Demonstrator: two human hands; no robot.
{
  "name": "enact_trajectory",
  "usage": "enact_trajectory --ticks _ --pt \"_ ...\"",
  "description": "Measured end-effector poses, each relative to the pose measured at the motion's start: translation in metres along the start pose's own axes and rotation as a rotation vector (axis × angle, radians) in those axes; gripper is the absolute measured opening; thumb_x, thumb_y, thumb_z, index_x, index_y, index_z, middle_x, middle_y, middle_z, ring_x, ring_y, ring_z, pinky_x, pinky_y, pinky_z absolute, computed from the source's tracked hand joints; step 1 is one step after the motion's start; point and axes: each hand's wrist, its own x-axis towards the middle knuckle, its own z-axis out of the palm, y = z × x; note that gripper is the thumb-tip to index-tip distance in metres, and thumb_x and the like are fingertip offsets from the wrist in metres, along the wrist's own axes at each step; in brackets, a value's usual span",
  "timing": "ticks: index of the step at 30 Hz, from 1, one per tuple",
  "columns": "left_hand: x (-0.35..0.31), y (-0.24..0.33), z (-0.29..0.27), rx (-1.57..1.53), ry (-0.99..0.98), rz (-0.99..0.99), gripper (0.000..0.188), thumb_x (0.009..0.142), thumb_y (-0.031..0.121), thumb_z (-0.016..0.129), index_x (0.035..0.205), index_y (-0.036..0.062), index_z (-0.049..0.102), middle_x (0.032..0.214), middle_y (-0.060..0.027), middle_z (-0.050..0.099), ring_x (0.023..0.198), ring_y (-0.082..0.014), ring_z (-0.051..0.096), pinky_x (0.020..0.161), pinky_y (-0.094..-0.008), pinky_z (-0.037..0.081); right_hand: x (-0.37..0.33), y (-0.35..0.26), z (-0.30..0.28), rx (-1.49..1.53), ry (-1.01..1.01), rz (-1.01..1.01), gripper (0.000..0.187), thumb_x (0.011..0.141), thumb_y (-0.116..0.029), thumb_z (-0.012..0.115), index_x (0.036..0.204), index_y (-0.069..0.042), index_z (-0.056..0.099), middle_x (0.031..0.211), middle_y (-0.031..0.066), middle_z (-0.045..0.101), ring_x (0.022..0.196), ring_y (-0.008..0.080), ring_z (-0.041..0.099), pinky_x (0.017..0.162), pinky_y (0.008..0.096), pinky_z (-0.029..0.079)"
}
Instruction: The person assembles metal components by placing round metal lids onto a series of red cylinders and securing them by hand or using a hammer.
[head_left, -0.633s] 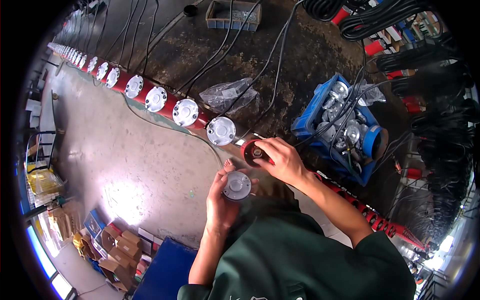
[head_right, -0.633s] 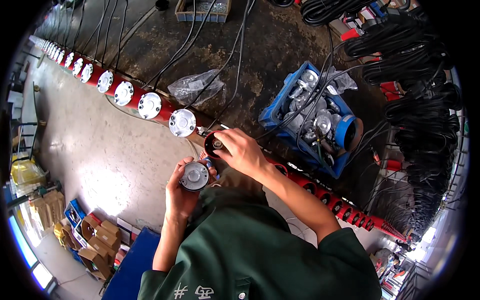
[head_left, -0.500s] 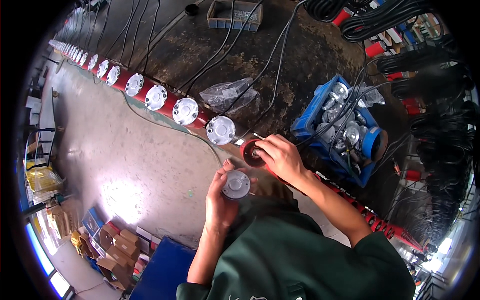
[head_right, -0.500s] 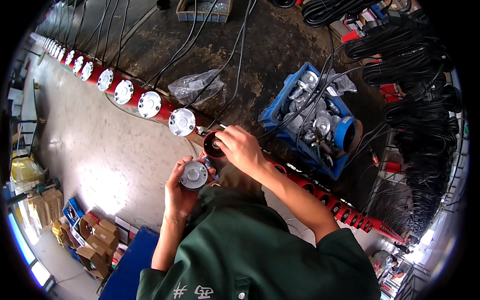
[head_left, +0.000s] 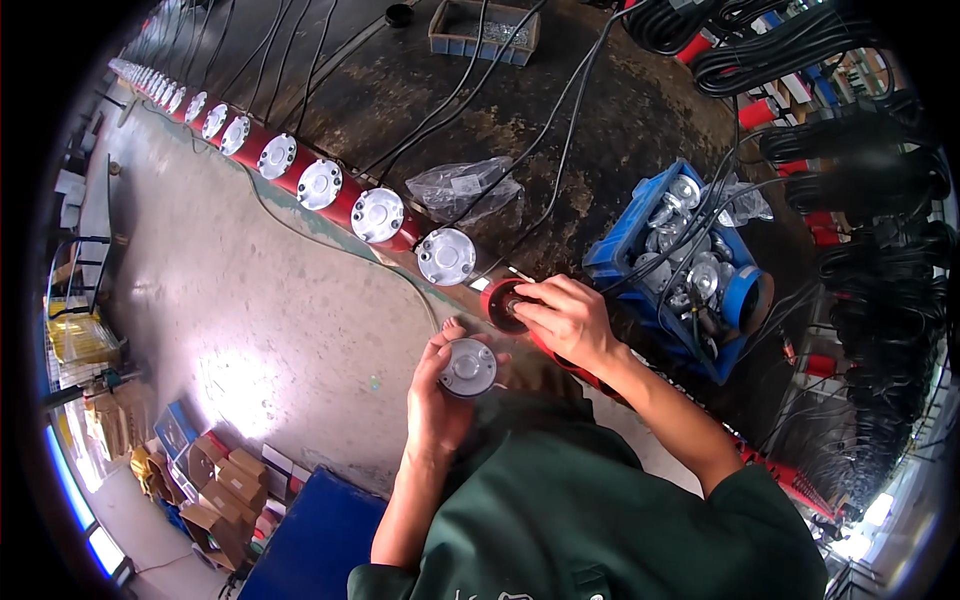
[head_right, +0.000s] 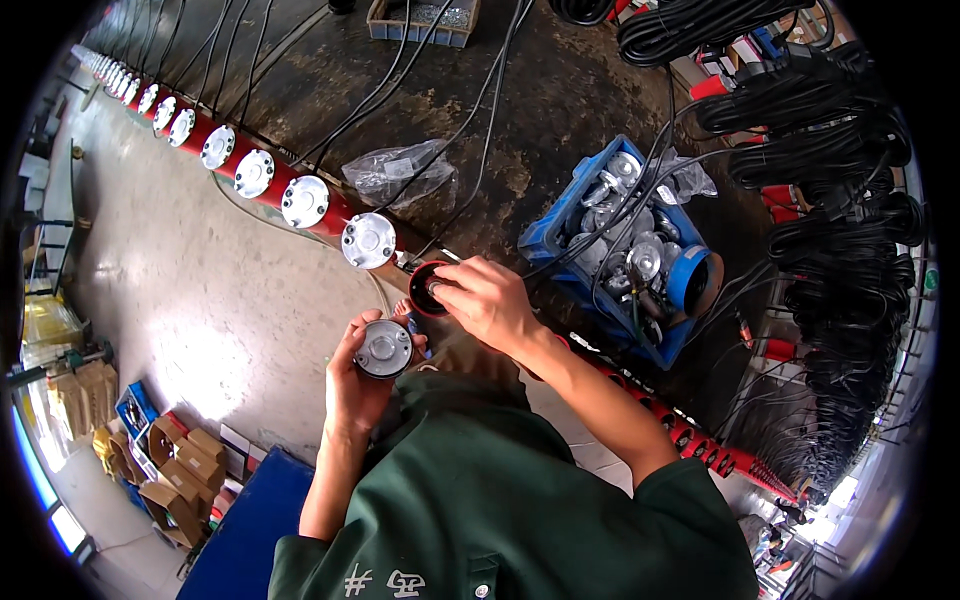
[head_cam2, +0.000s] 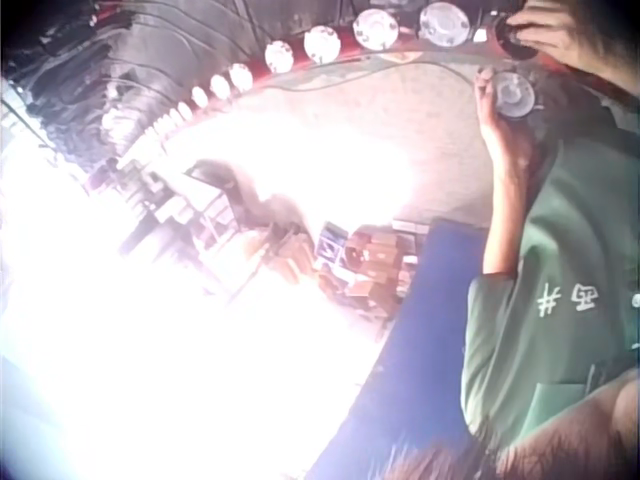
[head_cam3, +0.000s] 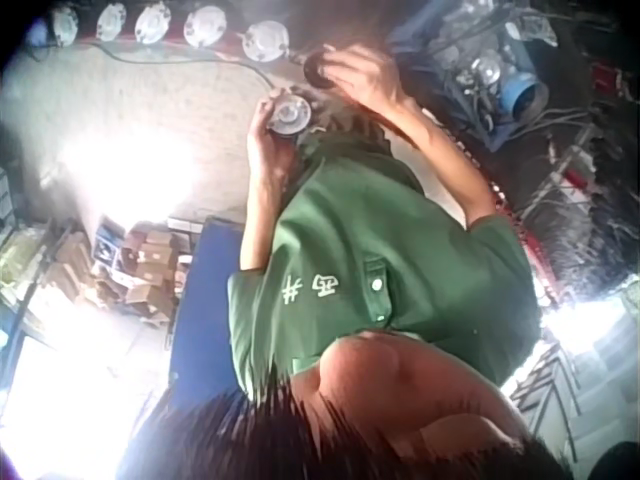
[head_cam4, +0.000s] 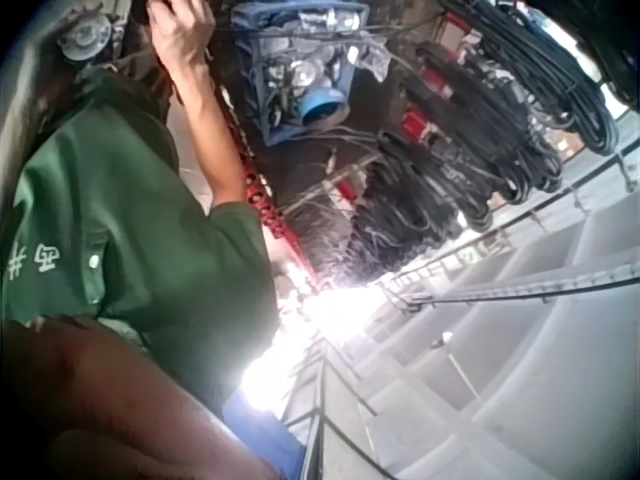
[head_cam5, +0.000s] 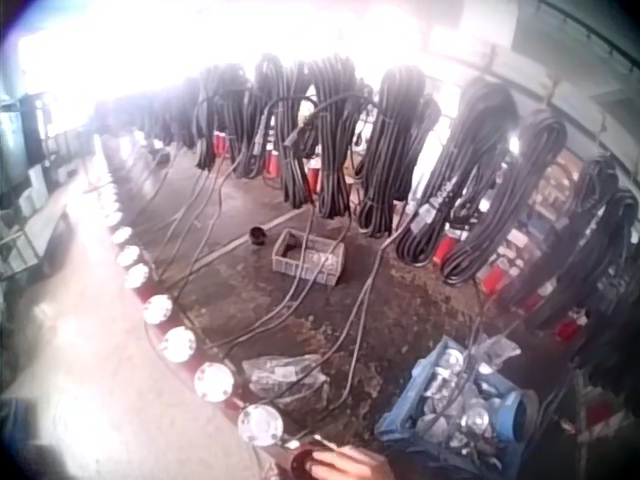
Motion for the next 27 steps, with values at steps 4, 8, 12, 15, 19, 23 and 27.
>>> enact_trajectory --ticks 4,8,12,15,19,23,27 --pt "0.0 0.0 -0.001 -0.007 0.003 0.004 0.04 0.106 0.03 0.056 0.137 0.0054 0.051 0.13 -0.021 0.067 0.114 -0.045 0.07 0.096 -0.0558 0.059 -0.003 0.001 0.003 0.007 -0.03 0.013 0.023 0.073 -0.005 0.085 0.095 -0.008 0.079 0.109 0.0043 0.076 0.095 0.0248 0.072 0.077 0.0381 0.059" --pt "-0.001 0.0 0.001 0.002 0.013 0.004 0.039 0.105 0.029 0.057 0.136 0.0056 0.052 0.13 -0.0213 0.067 0.114 -0.0449 0.071 0.096 -0.0548 0.059 0.0 0.002 0.004 0.04 -0.037 0.029 0.023 0.073 -0.005 0.085 0.095 -0.008 0.078 0.106 0.0043 0.076 0.095 0.0247 0.072 0.077 0.037 0.058" --pt "-0.001 -0.001 0.001 0.019 0.011 0.008 0.039 0.105 0.028 0.058 0.136 0.0059 0.051 0.13 -0.0214 0.067 0.113 -0.044 0.071 0.096 -0.053 0.059 0.001 0.002 0.006 0.075 -0.037 0.084 0.029 0.073 -0.004 0.085 0.1 -0.008 0.075 0.104 0.0053 0.075 0.094 0.0264 0.072 0.079 0.0383 0.059" --pt "-0.001 -0.002 0.0 0.03 0.007 0.004 0.039 0.105 0.028 0.059 0.136 0.0062 0.051 0.131 -0.0215 0.067 0.113 -0.0432 0.072 0.095 -0.0522 0.06 0.0 0.0 0.007 0.079 -0.033 0.135 0.035 0.074 -0.005 0.085 0.107 -0.008 0.074 0.104 0.0063 0.075 0.094 0.0284 0.071 0.08 0.0397 0.06" --pt "-0.002 -0.002 0.002 0.043 0.008 -0.011 0.04 0.105 0.029 0.059 0.136 0.0064 0.051 0.131 -0.0217 0.067 0.113 -0.0428 0.072 0.095 -0.0517 0.06 0.0 0.001 0.009 0.108 -0.045 0.177 0.04 0.075 -0.007 0.087 0.112 -0.009 0.072 0.106 0.0079 0.074 0.095 0.0305 0.071 0.082 0.0406 0.06" --pt "-0.002 -0.005 0.002 0.029 -0.006 -0.017 0.039 0.105 0.028 0.06 0.136 0.0062 0.051 0.13 -0.0219 0.067 0.113 -0.0434 0.072 0.095 -0.0518 0.059 0.001 0.002 0.01 0.133 -0.049 0.184 0.041 0.074 -0.007 0.088 0.112 -0.009 0.072 0.105 0.008 0.074 0.095 0.0307 0.07 0.081 0.0407 0.06" --pt "-0.003 -0.006 0.002 0.02 -0.008 -0.015 0.038 0.105 0.027 0.06 0.136 0.006 0.052 0.13 -0.0222 0.067 0.112 -0.044 0.072 0.095 -0.0522 0.059 0.001 0.002 0.01 0.131 -0.05 0.18 0.042 0.073 -0.006 0.088 0.111 -0.009 0.072 0.105 0.0079 0.073 0.095 0.0308 0.07 0.081 0.0409 0.06"
